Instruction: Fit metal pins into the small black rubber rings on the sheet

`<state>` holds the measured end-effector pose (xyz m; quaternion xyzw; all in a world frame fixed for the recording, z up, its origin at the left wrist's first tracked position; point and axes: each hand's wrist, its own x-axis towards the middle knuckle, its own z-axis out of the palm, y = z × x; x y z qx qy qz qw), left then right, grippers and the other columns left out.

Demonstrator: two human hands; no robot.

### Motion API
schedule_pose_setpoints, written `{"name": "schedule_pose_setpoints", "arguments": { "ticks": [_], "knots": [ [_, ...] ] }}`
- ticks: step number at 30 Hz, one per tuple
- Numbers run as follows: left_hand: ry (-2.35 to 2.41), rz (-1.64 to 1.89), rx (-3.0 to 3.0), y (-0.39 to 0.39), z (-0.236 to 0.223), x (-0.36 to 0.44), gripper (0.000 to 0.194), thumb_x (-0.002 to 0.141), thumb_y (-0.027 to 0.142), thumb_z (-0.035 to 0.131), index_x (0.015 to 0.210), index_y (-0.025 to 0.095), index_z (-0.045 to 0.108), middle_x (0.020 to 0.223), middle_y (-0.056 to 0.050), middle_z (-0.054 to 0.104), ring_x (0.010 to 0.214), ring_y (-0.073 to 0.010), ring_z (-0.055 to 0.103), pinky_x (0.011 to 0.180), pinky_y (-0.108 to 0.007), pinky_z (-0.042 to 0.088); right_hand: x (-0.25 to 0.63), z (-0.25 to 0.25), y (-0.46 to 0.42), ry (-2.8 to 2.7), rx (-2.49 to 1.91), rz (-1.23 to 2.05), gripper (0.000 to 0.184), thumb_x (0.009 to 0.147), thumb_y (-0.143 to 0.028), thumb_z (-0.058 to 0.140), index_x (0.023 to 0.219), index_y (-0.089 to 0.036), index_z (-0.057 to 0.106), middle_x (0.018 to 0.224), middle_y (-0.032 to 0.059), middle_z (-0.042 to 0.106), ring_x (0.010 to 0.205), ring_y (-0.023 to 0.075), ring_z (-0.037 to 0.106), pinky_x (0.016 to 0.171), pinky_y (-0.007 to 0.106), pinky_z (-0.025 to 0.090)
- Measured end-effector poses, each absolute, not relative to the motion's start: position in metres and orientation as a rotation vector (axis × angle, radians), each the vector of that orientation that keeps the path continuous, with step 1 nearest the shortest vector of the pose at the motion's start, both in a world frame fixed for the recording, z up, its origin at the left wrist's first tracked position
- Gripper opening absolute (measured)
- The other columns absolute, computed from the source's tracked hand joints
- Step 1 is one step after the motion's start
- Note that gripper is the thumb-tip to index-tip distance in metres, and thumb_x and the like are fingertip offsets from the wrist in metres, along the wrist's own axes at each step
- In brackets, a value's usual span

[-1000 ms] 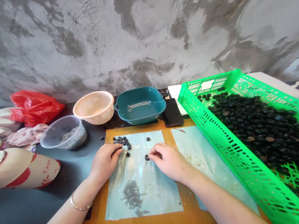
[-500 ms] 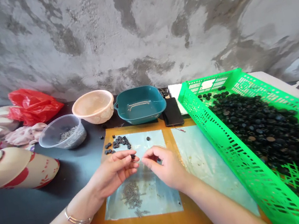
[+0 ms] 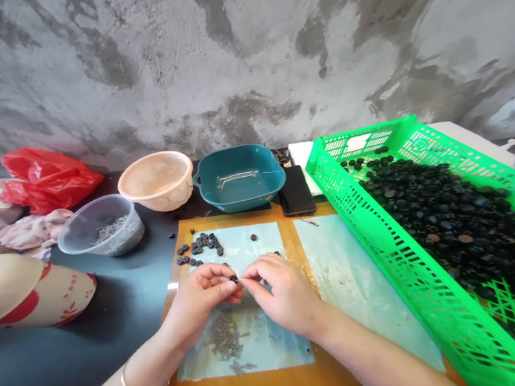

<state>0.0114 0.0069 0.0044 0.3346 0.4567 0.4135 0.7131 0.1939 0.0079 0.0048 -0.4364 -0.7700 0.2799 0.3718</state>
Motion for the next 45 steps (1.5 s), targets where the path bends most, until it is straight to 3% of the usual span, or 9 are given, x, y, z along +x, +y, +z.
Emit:
{"name": "schedule_pose_setpoints", "arguments": {
  "ticks": [4, 9, 15, 18, 21, 25, 29, 37, 45],
  "knots": [
    [1.156, 0.969, 0.999, 0.006, 0.001, 0.011, 0.021, 0.058, 0.018, 0.082, 0.072, 0.017, 0.066, 0.062, 0.001, 0.068, 0.059, -0.0144, 0.063, 0.059, -0.026, 0.05, 0.195, 0.005, 0.008, -2.049, -1.077, 0.655, 0.011, 0.09, -0.019, 0.059, 0.08, -0.02, 0.064, 0.075, 0.0026, 0.065, 0.075, 0.0175, 0.06, 0.071, 0.031, 0.046],
    [1.227, 0.98, 1.167, 0.004, -0.001, 0.01, 0.013, 0.06, 0.019, 0.08, 0.066, 0.018, 0.069, 0.063, 0.0, 0.067, 0.059, -0.014, 0.059, 0.056, -0.025, 0.046, 0.191, 0.003, 0.007, -1.931, -1.246, 0.865, 0.012, 0.085, -0.018, 0.063, 0.074, -0.021, 0.066, 0.071, 0.0, 0.066, 0.069, 0.0155, 0.062, 0.066, 0.028, 0.046],
    [1.134, 0.966, 0.945, 0.005, -0.001, 0.011, 0.019, 0.058, 0.019, 0.082, 0.069, 0.017, 0.066, 0.063, 0.001, 0.066, 0.059, -0.0125, 0.059, 0.058, -0.024, 0.047, 0.188, 0.005, 0.009, -1.818, -1.301, 1.026, 0.012, 0.082, -0.022, 0.065, 0.072, -0.022, 0.071, 0.073, 0.0009, 0.072, 0.071, 0.0177, 0.067, 0.068, 0.029, 0.05],
    [1.017, 0.984, 0.754, 0.006, 0.001, 0.013, 0.028, 0.06, 0.024, 0.084, 0.077, 0.016, 0.064, 0.062, 0.002, 0.064, 0.056, -0.0107, 0.059, 0.057, -0.023, 0.048, 0.194, 0.006, 0.015, -1.788, -1.297, 1.042, 0.017, 0.086, -0.026, 0.06, 0.096, -0.023, 0.073, 0.085, 0.0026, 0.075, 0.08, 0.0196, 0.069, 0.076, 0.032, 0.052],
    [0.929, 1.008, 0.626, 0.007, 0.001, 0.011, 0.034, 0.062, 0.023, 0.085, 0.088, 0.015, 0.065, 0.063, 0.003, 0.062, 0.057, -0.0089, 0.059, 0.057, -0.021, 0.048, 0.204, 0.002, 0.024, -1.863, -1.358, 0.848, 0.027, 0.088, -0.026, 0.059, 0.113, -0.023, 0.068, 0.085, 0.0039, 0.072, 0.08, 0.0206, 0.066, 0.079, 0.036, 0.051],
    [0.891, 1.005, 0.496, 0.009, -0.003, 0.006, 0.032, 0.061, 0.016, 0.086, 0.088, 0.014, 0.07, 0.067, 0.002, 0.064, 0.059, -0.0074, 0.061, 0.061, -0.02, 0.048, 0.208, -0.007, 0.032, -2.148, -1.361, 0.532, 0.024, 0.083, -0.026, 0.069, 0.107, -0.022, 0.07, 0.089, 0.0071, 0.068, 0.091, 0.0256, 0.059, 0.084, 0.041, 0.048],
    [0.9, 0.967, 0.453, 0.01, -0.004, 0.003, 0.032, 0.057, 0.014, 0.087, 0.085, 0.012, 0.073, 0.069, -0.001, 0.069, 0.063, -0.0089, 0.064, 0.066, -0.021, 0.051, 0.203, -0.012, 0.032, -2.316, -1.344, 0.416, 0.017, 0.082, -0.025, 0.071, 0.098, -0.019, 0.07, 0.092, 0.0088, 0.068, 0.094, 0.0274, 0.057, 0.083, 0.043, 0.047],
    [1.033, 1.006, 0.656, 0.006, -0.005, 0.007, 0.033, 0.064, 0.025, 0.084, 0.092, 0.013, 0.071, 0.082, -0.006, 0.074, 0.081, -0.0185, 0.07, 0.075, -0.03, 0.055, 0.199, -0.006, 0.022, -2.114, -1.14, 0.598, 0.02, 0.086, -0.018, 0.063, 0.105, -0.023, 0.067, 0.097, 0.0065, 0.07, 0.096, 0.023, 0.062, 0.086, 0.041, 0.05],
    [1.048, 1.01, 0.685, 0.004, -0.004, 0.011, 0.031, 0.061, 0.026, 0.085, 0.085, 0.013, 0.07, 0.077, -0.003, 0.072, 0.068, -0.0149, 0.068, 0.072, -0.03, 0.057, 0.197, -0.001, 0.015, -2.004, -1.108, 0.796, 0.025, 0.086, -0.019, 0.065, 0.109, -0.026, 0.07, 0.102, 0.0045, 0.071, 0.097, 0.0207, 0.065, 0.09, 0.039, 0.051]
  ]
}}
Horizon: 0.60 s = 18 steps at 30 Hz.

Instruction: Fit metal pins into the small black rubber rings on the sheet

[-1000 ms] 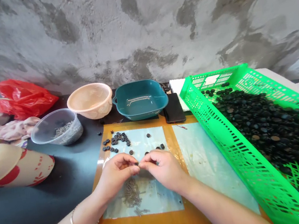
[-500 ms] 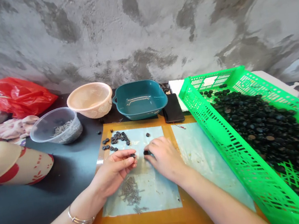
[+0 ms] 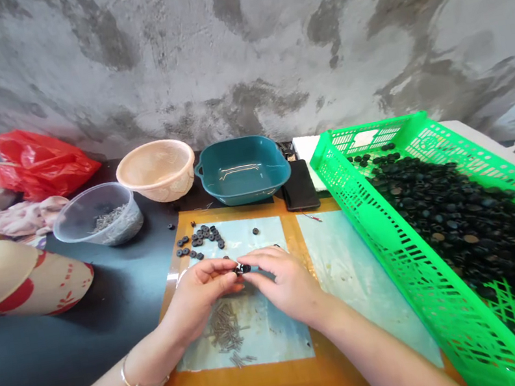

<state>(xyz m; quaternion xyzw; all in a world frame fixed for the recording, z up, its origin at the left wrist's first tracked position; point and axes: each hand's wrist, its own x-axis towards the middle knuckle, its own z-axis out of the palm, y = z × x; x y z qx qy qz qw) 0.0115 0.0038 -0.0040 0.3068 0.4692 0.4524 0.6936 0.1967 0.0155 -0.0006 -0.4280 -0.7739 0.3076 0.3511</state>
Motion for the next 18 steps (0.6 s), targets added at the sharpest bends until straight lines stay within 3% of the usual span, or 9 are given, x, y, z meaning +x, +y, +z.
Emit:
{"name": "schedule_pose_setpoints", "arguments": {
  "ticks": [6, 10, 18],
  "knots": [
    [1.085, 1.008, 0.731, 0.0017, -0.001, 0.0121, 0.027, 0.063, 0.025, 0.082, 0.083, 0.013, 0.069, 0.073, -0.002, 0.072, 0.063, -0.0136, 0.067, 0.068, -0.027, 0.055, 0.1947, 0.0033, 0.0111, -1.93, -1.183, 0.835, 0.023, 0.08, -0.018, 0.071, 0.103, -0.024, 0.069, 0.092, 0.0032, 0.071, 0.082, 0.0184, 0.066, 0.079, 0.034, 0.054],
    [1.097, 1.017, 0.738, 0.0005, -0.0001, 0.0113, 0.024, 0.062, 0.023, 0.082, 0.081, 0.014, 0.07, 0.071, -0.001, 0.072, 0.065, -0.0133, 0.067, 0.068, -0.026, 0.054, 0.1938, 0.0055, 0.0106, -1.959, -1.059, 0.747, 0.014, 0.081, -0.018, 0.071, 0.095, -0.023, 0.068, 0.088, 0.0041, 0.07, 0.086, 0.0202, 0.065, 0.08, 0.035, 0.053],
    [1.108, 1.007, 0.766, 0.0001, 0.0029, 0.011, 0.023, 0.061, 0.024, 0.083, 0.079, 0.015, 0.071, 0.073, -0.001, 0.072, 0.067, -0.0134, 0.066, 0.069, -0.026, 0.053, 0.1943, 0.0049, 0.0113, -2.016, -0.895, 0.596, 0.019, 0.083, -0.018, 0.071, 0.102, -0.023, 0.067, 0.089, 0.0043, 0.07, 0.085, 0.0196, 0.063, 0.077, 0.036, 0.053]
  ]
}}
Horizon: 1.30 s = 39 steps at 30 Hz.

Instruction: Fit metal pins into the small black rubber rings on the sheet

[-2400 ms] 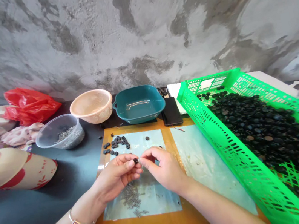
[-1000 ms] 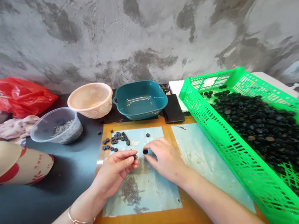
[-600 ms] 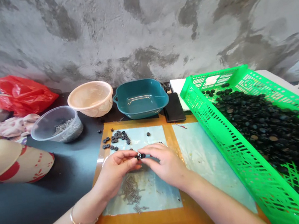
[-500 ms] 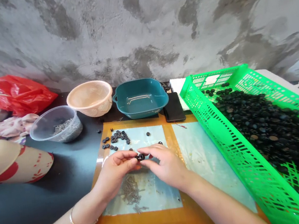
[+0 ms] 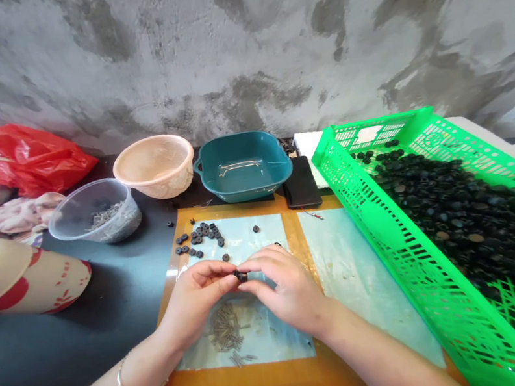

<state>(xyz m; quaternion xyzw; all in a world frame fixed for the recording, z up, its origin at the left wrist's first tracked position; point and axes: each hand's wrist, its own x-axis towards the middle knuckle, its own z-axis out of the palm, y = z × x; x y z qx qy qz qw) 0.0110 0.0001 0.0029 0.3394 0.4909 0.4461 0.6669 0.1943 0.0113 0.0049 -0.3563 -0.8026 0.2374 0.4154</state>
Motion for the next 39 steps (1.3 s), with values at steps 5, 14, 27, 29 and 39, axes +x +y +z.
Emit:
{"name": "schedule_pose_setpoints", "arguments": {
  "ticks": [5, 14, 27, 29, 39],
  "knots": [
    [1.092, 1.006, 0.786, -0.001, 0.004, 0.011, 0.023, 0.063, 0.025, 0.082, 0.08, 0.014, 0.071, 0.072, -0.001, 0.072, 0.066, -0.0126, 0.066, 0.069, -0.025, 0.053, 0.195, 0.003, 0.011, -2.002, -0.897, 0.598, 0.023, 0.081, -0.015, 0.073, 0.102, -0.021, 0.068, 0.09, 0.0048, 0.07, 0.086, 0.0193, 0.063, 0.077, 0.035, 0.052],
    [1.107, 0.995, 0.778, -0.001, 0.004, 0.011, 0.022, 0.063, 0.023, 0.081, 0.08, 0.014, 0.071, 0.072, 0.0, 0.073, 0.065, -0.0123, 0.066, 0.068, -0.024, 0.053, 0.194, 0.003, 0.011, -1.999, -0.892, 0.604, 0.024, 0.08, -0.014, 0.074, 0.102, -0.02, 0.068, 0.089, 0.0048, 0.07, 0.085, 0.0191, 0.063, 0.077, 0.034, 0.052],
    [1.129, 0.919, 0.837, -0.001, 0.005, 0.009, 0.02, 0.066, 0.031, 0.08, 0.068, 0.014, 0.07, 0.061, -0.002, 0.07, 0.057, -0.0126, 0.063, 0.06, -0.023, 0.052, 0.191, 0.003, 0.006, -1.957, -1.072, 0.787, 0.021, 0.078, -0.015, 0.074, 0.097, -0.023, 0.071, 0.077, -0.0013, 0.071, 0.07, 0.0147, 0.064, 0.069, 0.028, 0.051],
    [1.115, 0.91, 0.82, -0.001, 0.004, 0.009, 0.023, 0.066, 0.034, 0.08, 0.067, 0.014, 0.069, 0.06, -0.001, 0.07, 0.055, -0.0118, 0.062, 0.059, -0.023, 0.051, 0.189, 0.002, 0.003, -1.9, -1.143, 0.87, 0.019, 0.078, -0.015, 0.074, 0.095, -0.024, 0.072, 0.078, -0.0021, 0.071, 0.07, 0.014, 0.065, 0.07, 0.027, 0.052],
    [1.12, 0.849, 0.768, 0.001, 0.001, 0.007, 0.034, 0.064, 0.043, 0.081, 0.064, 0.014, 0.065, 0.054, -0.002, 0.068, 0.051, -0.0111, 0.062, 0.054, -0.021, 0.05, 0.191, 0.004, 0.003, -1.855, -1.254, 1.181, 0.021, 0.081, -0.018, 0.069, 0.101, -0.024, 0.071, 0.085, -0.0007, 0.076, 0.077, 0.0158, 0.071, 0.074, 0.027, 0.054]
  ]
}}
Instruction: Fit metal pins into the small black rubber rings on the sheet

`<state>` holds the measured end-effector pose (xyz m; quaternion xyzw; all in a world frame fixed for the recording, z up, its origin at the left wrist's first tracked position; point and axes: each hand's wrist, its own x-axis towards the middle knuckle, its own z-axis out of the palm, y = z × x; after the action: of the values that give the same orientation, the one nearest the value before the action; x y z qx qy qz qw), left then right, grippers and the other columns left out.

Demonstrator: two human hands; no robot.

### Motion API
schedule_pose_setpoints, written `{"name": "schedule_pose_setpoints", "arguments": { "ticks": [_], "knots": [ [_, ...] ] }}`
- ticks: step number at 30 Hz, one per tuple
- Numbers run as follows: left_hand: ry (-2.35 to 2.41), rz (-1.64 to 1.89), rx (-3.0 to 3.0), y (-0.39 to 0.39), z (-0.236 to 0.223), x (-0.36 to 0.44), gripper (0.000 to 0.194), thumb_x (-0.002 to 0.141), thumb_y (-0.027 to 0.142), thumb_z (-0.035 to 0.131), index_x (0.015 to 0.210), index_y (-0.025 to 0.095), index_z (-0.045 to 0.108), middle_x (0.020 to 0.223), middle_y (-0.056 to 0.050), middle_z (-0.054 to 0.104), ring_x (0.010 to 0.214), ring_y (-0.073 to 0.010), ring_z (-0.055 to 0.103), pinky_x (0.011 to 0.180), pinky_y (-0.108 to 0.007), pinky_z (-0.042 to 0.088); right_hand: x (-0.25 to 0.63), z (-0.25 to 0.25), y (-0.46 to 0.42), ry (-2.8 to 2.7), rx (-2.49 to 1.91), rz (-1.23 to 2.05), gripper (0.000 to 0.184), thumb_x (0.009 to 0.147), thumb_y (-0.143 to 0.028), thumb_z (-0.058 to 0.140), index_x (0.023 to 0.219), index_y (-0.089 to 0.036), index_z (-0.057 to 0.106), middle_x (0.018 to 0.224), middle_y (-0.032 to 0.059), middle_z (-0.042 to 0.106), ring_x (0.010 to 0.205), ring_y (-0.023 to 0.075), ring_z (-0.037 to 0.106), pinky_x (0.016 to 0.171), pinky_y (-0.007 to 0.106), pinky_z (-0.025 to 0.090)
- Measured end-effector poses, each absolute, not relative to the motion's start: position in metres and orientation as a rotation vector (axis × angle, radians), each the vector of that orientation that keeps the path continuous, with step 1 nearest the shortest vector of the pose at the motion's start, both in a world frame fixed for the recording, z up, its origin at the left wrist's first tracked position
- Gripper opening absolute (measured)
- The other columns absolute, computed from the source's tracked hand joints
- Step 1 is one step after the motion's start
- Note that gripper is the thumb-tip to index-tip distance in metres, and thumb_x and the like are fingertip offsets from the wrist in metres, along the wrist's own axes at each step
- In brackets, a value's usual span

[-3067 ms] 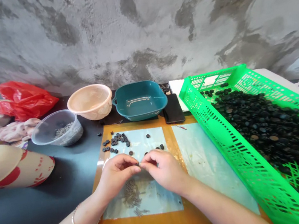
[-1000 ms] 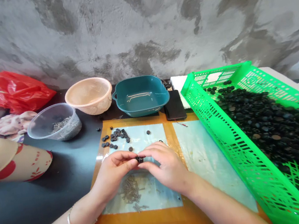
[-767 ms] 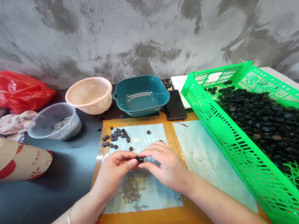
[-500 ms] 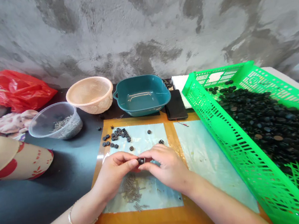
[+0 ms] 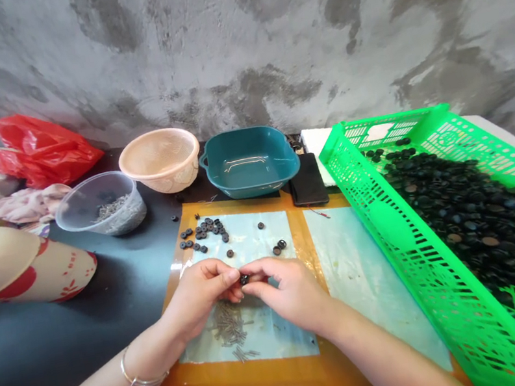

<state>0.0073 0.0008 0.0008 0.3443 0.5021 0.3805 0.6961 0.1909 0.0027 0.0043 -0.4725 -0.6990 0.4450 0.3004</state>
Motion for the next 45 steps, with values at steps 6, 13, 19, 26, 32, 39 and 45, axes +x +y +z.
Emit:
{"name": "schedule_pose_setpoints", "arguments": {
  "ticks": [6, 13, 19, 26, 32, 39, 45],
  "knots": [
    [1.094, 0.801, 0.748, 0.0, 0.003, 0.007, 0.038, 0.063, 0.046, 0.081, 0.064, 0.013, 0.064, 0.054, -0.003, 0.069, 0.049, -0.0116, 0.062, 0.053, -0.022, 0.051, 0.192, 0.005, 0.006, -2.05, -1.072, 0.875, 0.008, 0.083, -0.019, 0.069, 0.089, -0.022, 0.072, 0.078, 0.0001, 0.073, 0.07, 0.0154, 0.065, 0.068, 0.028, 0.05],
    [1.039, 0.848, 0.693, -0.002, 0.008, 0.008, 0.035, 0.061, 0.043, 0.084, 0.064, 0.013, 0.067, 0.056, -0.002, 0.068, 0.051, -0.0111, 0.06, 0.056, -0.024, 0.048, 0.192, 0.001, 0.007, -2.003, -0.917, 0.767, 0.006, 0.086, -0.027, 0.069, 0.087, -0.021, 0.07, 0.074, 0.0023, 0.07, 0.069, 0.0166, 0.062, 0.064, 0.031, 0.05],
    [0.916, 0.924, 0.53, -0.007, 0.006, 0.011, 0.03, 0.056, 0.035, 0.089, 0.067, 0.013, 0.073, 0.064, -0.002, 0.07, 0.062, -0.0107, 0.06, 0.066, -0.024, 0.047, 0.19, 0.002, 0.005, -1.882, -0.8, 0.774, 0.008, 0.086, -0.025, 0.069, 0.093, -0.022, 0.067, 0.076, 0.0024, 0.066, 0.072, 0.0175, 0.062, 0.066, 0.034, 0.051],
    [0.757, 0.934, 0.362, -0.012, 0.002, 0.016, 0.026, 0.059, 0.03, 0.089, 0.069, 0.012, 0.075, 0.067, -0.002, 0.07, 0.062, -0.0099, 0.061, 0.066, -0.023, 0.048, 0.186, 0.001, 0.004, -1.89, -0.765, 0.777, 0.01, 0.087, -0.029, 0.068, 0.092, -0.023, 0.062, 0.078, 0.0014, 0.062, 0.075, 0.0178, 0.06, 0.07, 0.035, 0.05],
    [0.75, 0.936, 0.336, -0.011, 0.003, 0.016, 0.026, 0.059, 0.031, 0.089, 0.069, 0.012, 0.074, 0.068, -0.004, 0.069, 0.066, -0.0117, 0.06, 0.068, -0.025, 0.049, 0.183, -0.002, 0.001, -1.919, -0.842, 0.754, 0.014, 0.088, -0.029, 0.065, 0.097, -0.023, 0.057, 0.081, 0.0017, 0.06, 0.074, 0.0173, 0.059, 0.068, 0.032, 0.05],
    [0.821, 0.965, 0.39, -0.012, 0.001, 0.015, 0.027, 0.055, 0.031, 0.09, 0.062, 0.013, 0.071, 0.06, -0.001, 0.065, 0.06, -0.0111, 0.057, 0.064, -0.026, 0.047, 0.185, -0.001, 0.001, -2.071, -0.801, 0.604, 0.028, 0.093, -0.032, 0.057, 0.12, -0.024, 0.06, 0.087, 0.0056, 0.06, 0.08, 0.0202, 0.057, 0.07, 0.036, 0.05],
    [0.867, 0.955, 0.432, -0.012, 0.0, 0.016, 0.029, 0.053, 0.032, 0.09, 0.06, 0.013, 0.07, 0.059, -0.001, 0.066, 0.058, -0.0098, 0.055, 0.062, -0.023, 0.044, 0.188, 0.0, 0.002, -2.076, -0.776, 0.508, 0.03, 0.089, -0.028, 0.064, 0.119, -0.024, 0.065, 0.082, 0.005, 0.057, 0.079, 0.0206, 0.054, 0.07, 0.037, 0.048]
  ]
}}
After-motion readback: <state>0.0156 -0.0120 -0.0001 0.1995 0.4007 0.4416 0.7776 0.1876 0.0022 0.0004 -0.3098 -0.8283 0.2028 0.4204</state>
